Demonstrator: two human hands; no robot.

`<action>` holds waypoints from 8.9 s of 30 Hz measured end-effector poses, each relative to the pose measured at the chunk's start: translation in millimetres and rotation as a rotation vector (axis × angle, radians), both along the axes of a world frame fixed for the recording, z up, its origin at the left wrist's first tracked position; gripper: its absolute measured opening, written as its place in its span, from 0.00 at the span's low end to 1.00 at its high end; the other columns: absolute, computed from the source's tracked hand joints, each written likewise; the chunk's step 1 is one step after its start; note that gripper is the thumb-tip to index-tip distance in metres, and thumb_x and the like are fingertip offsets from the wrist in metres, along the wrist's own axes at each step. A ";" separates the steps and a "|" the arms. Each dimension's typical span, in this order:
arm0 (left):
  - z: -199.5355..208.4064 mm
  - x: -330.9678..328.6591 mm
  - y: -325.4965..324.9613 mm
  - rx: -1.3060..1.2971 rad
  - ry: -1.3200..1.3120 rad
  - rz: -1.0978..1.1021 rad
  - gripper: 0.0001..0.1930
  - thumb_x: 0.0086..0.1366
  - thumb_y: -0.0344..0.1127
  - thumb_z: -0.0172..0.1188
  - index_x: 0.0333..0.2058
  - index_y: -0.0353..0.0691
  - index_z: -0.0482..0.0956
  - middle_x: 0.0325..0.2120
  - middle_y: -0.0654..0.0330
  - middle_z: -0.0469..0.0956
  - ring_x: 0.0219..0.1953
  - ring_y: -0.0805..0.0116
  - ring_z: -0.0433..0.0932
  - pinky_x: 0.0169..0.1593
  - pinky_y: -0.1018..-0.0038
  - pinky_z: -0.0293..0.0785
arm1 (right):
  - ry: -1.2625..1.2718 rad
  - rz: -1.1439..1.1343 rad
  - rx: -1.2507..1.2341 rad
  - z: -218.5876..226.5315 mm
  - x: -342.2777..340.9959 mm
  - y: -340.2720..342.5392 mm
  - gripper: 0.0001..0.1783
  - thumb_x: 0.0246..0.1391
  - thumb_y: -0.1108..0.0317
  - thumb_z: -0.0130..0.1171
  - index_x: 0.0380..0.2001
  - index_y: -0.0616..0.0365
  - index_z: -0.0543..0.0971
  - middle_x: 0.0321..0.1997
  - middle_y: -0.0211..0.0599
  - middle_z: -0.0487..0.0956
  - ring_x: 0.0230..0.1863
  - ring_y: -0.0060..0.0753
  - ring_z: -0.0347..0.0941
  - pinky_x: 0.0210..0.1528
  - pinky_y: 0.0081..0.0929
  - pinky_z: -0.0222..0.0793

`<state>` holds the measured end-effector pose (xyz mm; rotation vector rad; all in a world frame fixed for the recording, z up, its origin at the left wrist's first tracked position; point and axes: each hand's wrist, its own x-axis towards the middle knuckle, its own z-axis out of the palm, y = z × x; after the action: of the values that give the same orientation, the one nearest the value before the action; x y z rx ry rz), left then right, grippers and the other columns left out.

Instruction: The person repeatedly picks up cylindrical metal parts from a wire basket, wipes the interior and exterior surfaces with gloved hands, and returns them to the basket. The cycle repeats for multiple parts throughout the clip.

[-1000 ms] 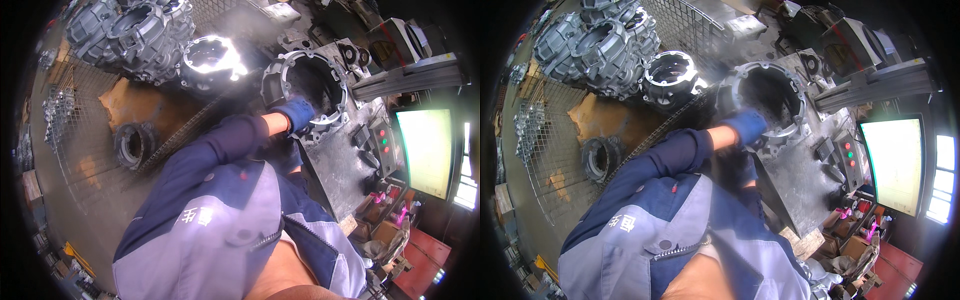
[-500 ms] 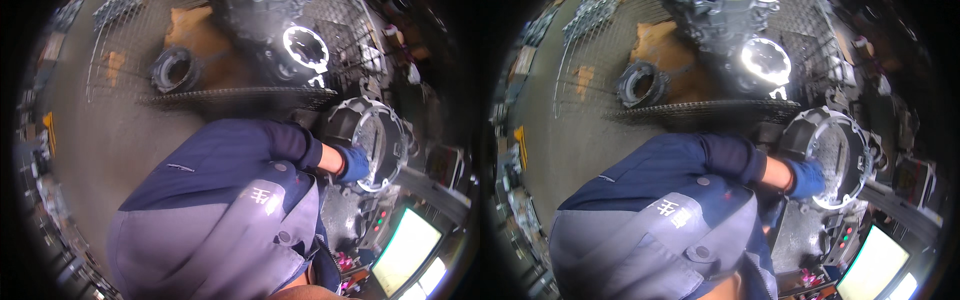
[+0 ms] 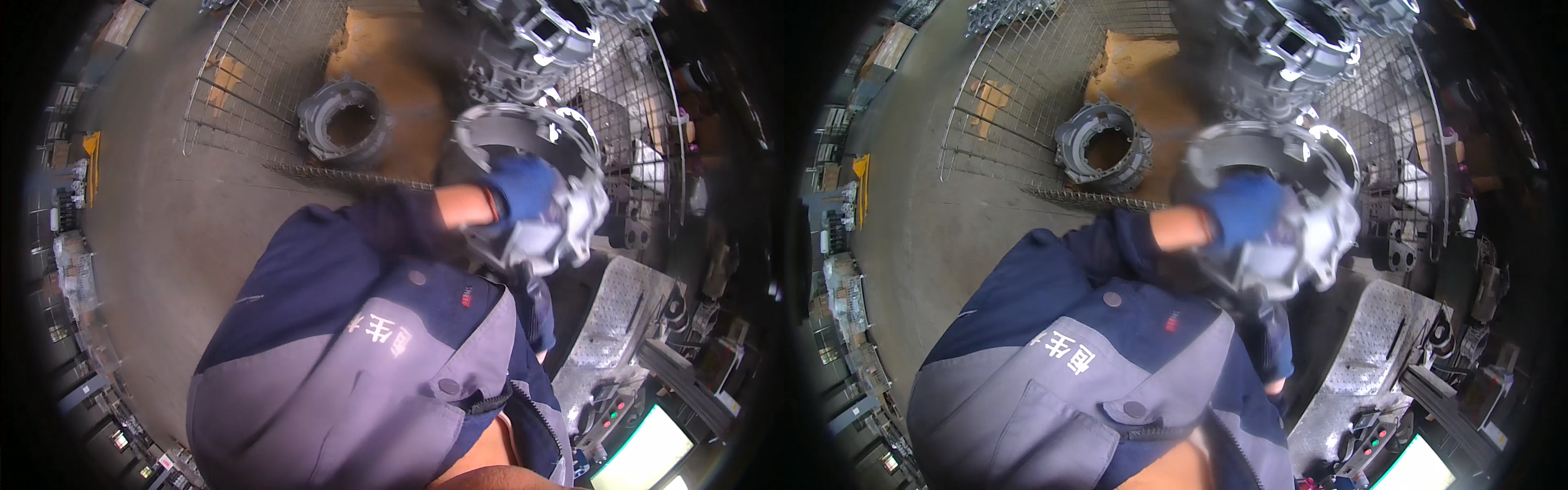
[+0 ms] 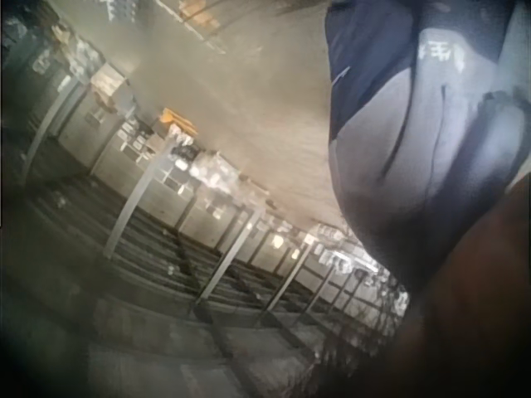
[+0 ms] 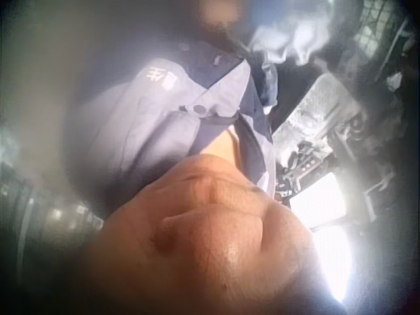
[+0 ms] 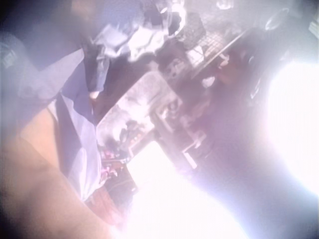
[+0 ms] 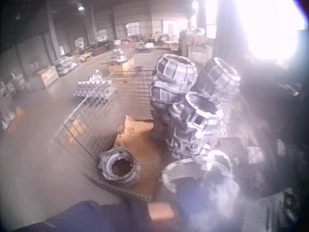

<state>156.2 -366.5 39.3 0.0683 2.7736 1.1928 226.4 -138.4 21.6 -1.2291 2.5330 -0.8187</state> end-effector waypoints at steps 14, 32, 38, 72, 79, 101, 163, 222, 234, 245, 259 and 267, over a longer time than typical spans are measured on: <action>-191.2 42.8 -410.9 -0.321 -0.329 0.307 0.22 0.63 0.48 0.63 0.52 0.43 0.81 0.46 0.44 0.82 0.51 0.45 0.80 0.56 0.57 0.74 | -1.309 -1.090 -0.115 -207.3 44.2 -64.7 0.15 0.61 0.57 0.65 0.36 0.59 0.83 0.28 0.31 0.81 0.27 0.24 0.74 0.28 0.28 0.70; -311.0 65.3 -436.8 -0.606 -0.684 0.341 0.14 0.63 0.40 0.58 0.46 0.46 0.85 0.47 0.47 0.83 0.52 0.47 0.82 0.55 0.55 0.76 | -1.313 -1.137 -0.093 -170.7 -6.5 -129.7 0.11 0.62 0.67 0.60 0.41 0.64 0.82 0.32 0.44 0.83 0.29 0.37 0.81 0.31 0.32 0.76; -157.2 -127.1 -368.3 -0.369 0.204 0.399 0.23 0.58 0.38 0.64 0.54 0.41 0.79 0.39 0.44 0.83 0.42 0.43 0.81 0.52 0.53 0.75 | -1.048 -0.681 0.078 -172.0 -99.2 -153.6 0.17 0.67 0.59 0.50 0.51 0.56 0.79 0.49 0.38 0.81 0.49 0.37 0.79 0.47 0.32 0.77; 135.3 -283.2 -119.3 0.052 0.380 -0.107 0.21 0.56 0.44 0.71 0.39 0.32 0.79 0.26 0.55 0.81 0.27 0.67 0.79 0.33 0.66 0.76 | -0.780 -0.467 -1.448 56.5 -248.6 -113.8 0.35 0.62 0.60 0.63 0.66 0.62 0.63 0.58 0.49 0.77 0.54 0.40 0.79 0.51 0.36 0.82; 156.4 -203.9 -94.4 1.098 0.121 -0.208 0.21 0.75 0.40 0.50 0.60 0.33 0.72 0.57 0.49 0.75 0.59 0.63 0.74 0.65 0.68 0.66 | 0.103 -0.722 -0.775 -1.3 -110.6 -109.4 0.34 0.58 0.63 0.63 0.65 0.57 0.65 0.60 0.43 0.75 0.50 0.37 0.78 0.49 0.33 0.78; 32.9 -98.6 375.4 1.068 -0.962 -0.636 0.14 0.70 0.38 0.57 0.50 0.41 0.80 0.36 0.63 0.81 0.36 0.68 0.80 0.38 0.72 0.78 | -0.195 -1.361 -1.135 -59.0 79.5 120.2 0.21 0.69 0.56 0.50 0.55 0.60 0.75 0.53 0.39 0.79 0.50 0.34 0.76 0.54 0.34 0.73; -47.8 -113.9 368.6 -0.116 0.567 -1.364 0.10 0.50 0.44 0.68 0.30 0.48 0.85 0.28 0.48 0.81 0.36 0.45 0.80 0.42 0.53 0.71 | -0.839 -1.746 -1.828 -137.3 39.5 190.8 0.15 0.66 0.62 0.53 0.41 0.64 0.80 0.36 0.47 0.84 0.33 0.44 0.82 0.38 0.42 0.79; -43.9 -123.1 367.1 -0.053 0.524 -1.422 0.15 0.43 0.44 0.73 0.21 0.46 0.76 0.23 0.52 0.76 0.34 0.44 0.76 0.40 0.54 0.68 | -0.720 -2.048 -1.278 -78.3 88.1 321.2 0.20 0.61 0.62 0.59 0.52 0.65 0.76 0.41 0.50 0.85 0.34 0.45 0.83 0.37 0.40 0.77; -53.9 -126.9 369.0 -0.126 0.492 -1.405 0.15 0.44 0.42 0.73 0.22 0.43 0.75 0.25 0.51 0.77 0.36 0.46 0.76 0.41 0.54 0.68 | 0.035 -2.172 0.576 -115.4 73.3 414.4 0.29 0.61 0.57 0.50 0.66 0.42 0.68 0.67 0.39 0.73 0.64 0.46 0.71 0.66 0.41 0.63; -36.9 -121.0 374.9 -0.393 0.477 -1.424 0.07 0.54 0.38 0.61 0.27 0.45 0.85 0.27 0.51 0.82 0.35 0.52 0.83 0.42 0.58 0.74 | -0.033 -2.391 0.566 -173.0 38.9 508.8 0.28 0.70 0.48 0.37 0.60 0.47 0.78 0.64 0.44 0.75 0.66 0.50 0.67 0.69 0.44 0.59; -32.7 -120.4 369.1 -0.291 0.533 -1.432 0.11 0.47 0.44 0.72 0.23 0.46 0.81 0.25 0.53 0.80 0.36 0.48 0.81 0.41 0.55 0.74 | 0.222 -2.290 0.200 -144.1 44.3 354.6 0.29 0.61 0.46 0.52 0.55 0.57 0.76 0.50 0.56 0.80 0.47 0.61 0.78 0.50 0.51 0.73; -35.9 -118.6 370.2 -0.367 0.560 -1.419 0.05 0.52 0.35 0.65 0.27 0.43 0.84 0.29 0.49 0.83 0.38 0.49 0.83 0.43 0.57 0.76 | -0.079 -1.405 -0.332 -190.8 65.4 200.0 0.31 0.65 0.42 0.53 0.46 0.65 0.79 0.41 0.54 0.82 0.42 0.57 0.79 0.47 0.39 0.74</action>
<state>37.6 3.6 3.4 2.0829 2.1535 0.2505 291.8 61.6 -169.2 0.8044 2.9781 -1.4469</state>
